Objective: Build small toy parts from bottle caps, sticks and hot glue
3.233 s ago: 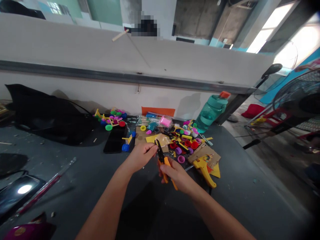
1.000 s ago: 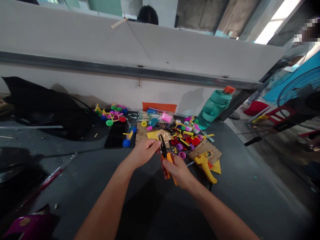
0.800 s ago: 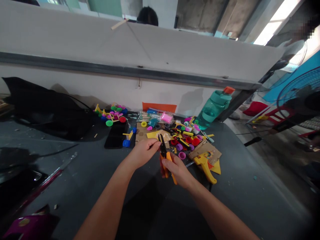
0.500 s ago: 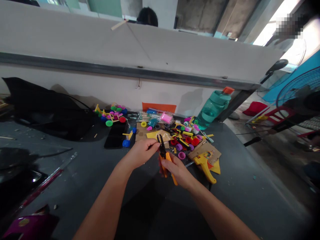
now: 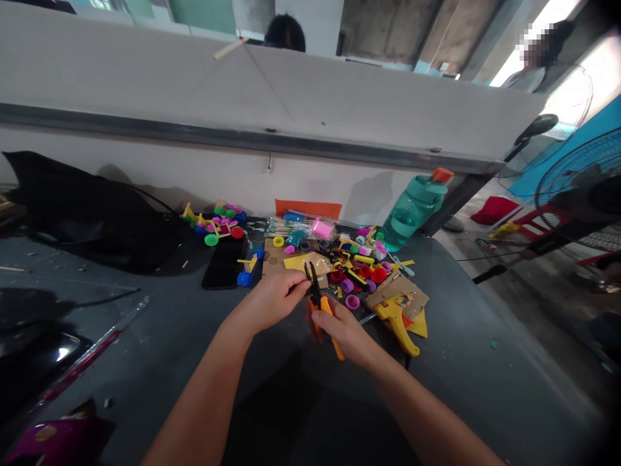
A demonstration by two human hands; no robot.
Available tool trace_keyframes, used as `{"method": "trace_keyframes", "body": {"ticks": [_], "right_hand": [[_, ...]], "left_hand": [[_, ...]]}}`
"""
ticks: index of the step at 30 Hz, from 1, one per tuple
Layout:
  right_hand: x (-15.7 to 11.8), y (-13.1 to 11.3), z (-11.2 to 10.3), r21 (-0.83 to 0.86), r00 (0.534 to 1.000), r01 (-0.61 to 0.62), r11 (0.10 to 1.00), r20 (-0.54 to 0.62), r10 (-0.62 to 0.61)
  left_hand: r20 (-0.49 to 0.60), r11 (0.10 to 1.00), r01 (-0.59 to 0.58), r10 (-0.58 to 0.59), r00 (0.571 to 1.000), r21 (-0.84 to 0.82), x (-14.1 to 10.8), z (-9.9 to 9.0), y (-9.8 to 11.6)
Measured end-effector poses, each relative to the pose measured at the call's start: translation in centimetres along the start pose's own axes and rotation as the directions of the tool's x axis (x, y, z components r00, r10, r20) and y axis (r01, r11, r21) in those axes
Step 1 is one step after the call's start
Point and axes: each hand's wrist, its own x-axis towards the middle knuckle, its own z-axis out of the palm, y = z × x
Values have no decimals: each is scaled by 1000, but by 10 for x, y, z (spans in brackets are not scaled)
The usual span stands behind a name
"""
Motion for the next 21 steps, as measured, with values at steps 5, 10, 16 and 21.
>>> {"method": "trace_keyframes", "body": {"ticks": [5,10,16,21], "right_hand": [[1,5,0,-8,1000,11,1000,12,-11],[0,4,-1,-44,1000,8,999,23,-7],[-3,5,-1,-69,1000,7,998,21,-6],[-1,13,2,-44,999,-34,998,5,35]], "left_hand": [[4,999,-32,32,999,26,-1,-1,0],[15,998,-26,25,1000,62,-1,-1,2],[31,995,-33,31,999,95,-1,-2,5],[38,995,-13,10,999,100,0,0,5]]}}
